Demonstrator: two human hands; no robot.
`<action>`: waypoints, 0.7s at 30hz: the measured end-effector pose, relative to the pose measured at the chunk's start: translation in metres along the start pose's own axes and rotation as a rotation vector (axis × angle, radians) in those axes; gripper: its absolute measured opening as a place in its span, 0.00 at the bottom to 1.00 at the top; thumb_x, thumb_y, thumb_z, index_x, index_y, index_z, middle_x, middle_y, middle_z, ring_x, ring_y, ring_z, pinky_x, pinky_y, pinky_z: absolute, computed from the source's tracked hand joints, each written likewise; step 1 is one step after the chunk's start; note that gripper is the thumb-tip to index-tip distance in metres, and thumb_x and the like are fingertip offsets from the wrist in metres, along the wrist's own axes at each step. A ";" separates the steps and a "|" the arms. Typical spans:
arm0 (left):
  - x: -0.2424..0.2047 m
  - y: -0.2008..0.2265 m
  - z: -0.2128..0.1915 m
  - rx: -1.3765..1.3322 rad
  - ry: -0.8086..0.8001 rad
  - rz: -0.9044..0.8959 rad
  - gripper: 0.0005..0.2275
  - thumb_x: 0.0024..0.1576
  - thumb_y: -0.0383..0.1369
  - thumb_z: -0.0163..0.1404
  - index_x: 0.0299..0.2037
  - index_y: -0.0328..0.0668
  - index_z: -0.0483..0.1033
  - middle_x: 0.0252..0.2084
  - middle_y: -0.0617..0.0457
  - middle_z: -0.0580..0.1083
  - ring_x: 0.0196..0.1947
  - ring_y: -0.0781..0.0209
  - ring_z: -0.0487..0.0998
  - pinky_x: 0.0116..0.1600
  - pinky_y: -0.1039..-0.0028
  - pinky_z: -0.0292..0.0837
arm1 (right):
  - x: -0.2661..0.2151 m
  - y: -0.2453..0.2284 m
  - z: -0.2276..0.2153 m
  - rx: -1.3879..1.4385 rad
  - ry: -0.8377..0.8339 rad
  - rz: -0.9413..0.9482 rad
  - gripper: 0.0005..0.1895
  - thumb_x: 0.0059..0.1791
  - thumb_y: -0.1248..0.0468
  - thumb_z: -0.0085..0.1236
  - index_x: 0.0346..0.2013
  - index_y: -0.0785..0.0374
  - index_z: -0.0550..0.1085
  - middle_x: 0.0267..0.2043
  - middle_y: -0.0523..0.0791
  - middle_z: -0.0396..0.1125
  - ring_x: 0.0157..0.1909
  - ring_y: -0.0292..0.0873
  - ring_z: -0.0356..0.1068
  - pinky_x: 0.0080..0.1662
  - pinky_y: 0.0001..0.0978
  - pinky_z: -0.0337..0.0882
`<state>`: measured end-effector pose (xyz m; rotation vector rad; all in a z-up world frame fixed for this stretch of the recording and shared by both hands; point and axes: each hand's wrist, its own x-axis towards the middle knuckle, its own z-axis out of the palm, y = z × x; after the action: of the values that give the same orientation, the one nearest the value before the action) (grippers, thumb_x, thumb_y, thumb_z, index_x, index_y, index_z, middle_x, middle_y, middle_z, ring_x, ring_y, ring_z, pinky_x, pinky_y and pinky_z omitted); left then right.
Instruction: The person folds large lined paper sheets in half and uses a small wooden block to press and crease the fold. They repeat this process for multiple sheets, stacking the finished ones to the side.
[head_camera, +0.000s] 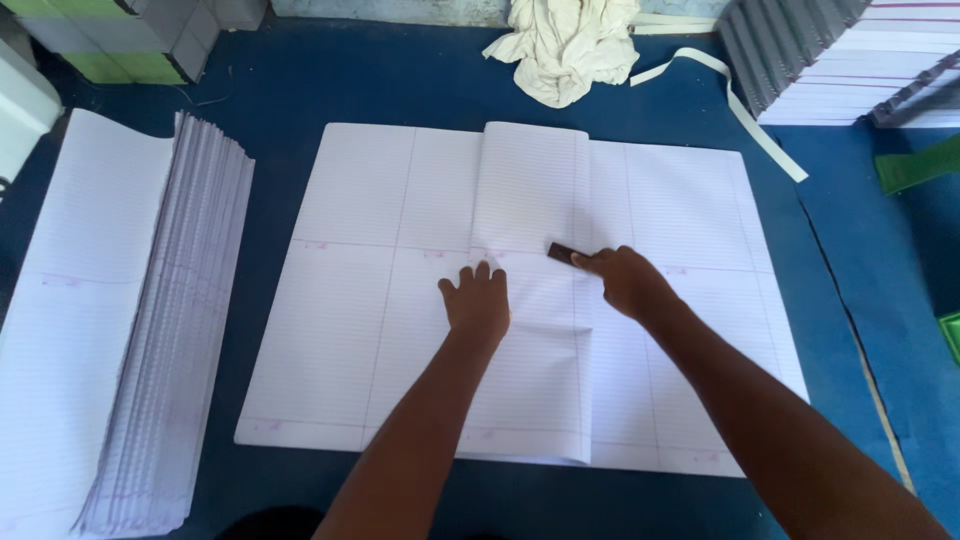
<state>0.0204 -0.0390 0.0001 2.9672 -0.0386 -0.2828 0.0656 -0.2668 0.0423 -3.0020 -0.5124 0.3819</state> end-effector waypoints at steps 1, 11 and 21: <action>-0.002 0.001 0.001 0.025 0.010 -0.006 0.20 0.57 0.35 0.56 0.59 0.45 0.71 0.65 0.50 0.66 0.65 0.48 0.64 0.64 0.42 0.59 | -0.009 -0.004 0.000 0.010 -0.015 0.008 0.34 0.50 0.77 0.49 0.68 0.43 0.65 0.61 0.44 0.69 0.54 0.48 0.70 0.59 0.40 0.73; -0.004 0.009 0.014 0.078 0.099 -0.019 0.12 0.56 0.34 0.55 0.50 0.45 0.76 0.53 0.49 0.72 0.54 0.50 0.71 0.53 0.54 0.69 | -0.084 -0.039 0.008 0.065 -0.145 -0.033 0.37 0.48 0.79 0.49 0.68 0.41 0.65 0.66 0.45 0.64 0.59 0.48 0.69 0.63 0.40 0.69; -0.004 0.011 0.028 0.094 0.160 -0.017 0.10 0.57 0.34 0.55 0.47 0.44 0.77 0.49 0.49 0.73 0.49 0.52 0.74 0.51 0.54 0.71 | -0.148 -0.061 0.023 0.068 -0.140 -0.141 0.35 0.48 0.79 0.51 0.64 0.41 0.69 0.66 0.43 0.64 0.57 0.46 0.69 0.63 0.38 0.69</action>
<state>0.0113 -0.0538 -0.0250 3.0736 -0.0070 -0.0469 -0.0948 -0.2583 0.0611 -2.8660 -0.7034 0.5880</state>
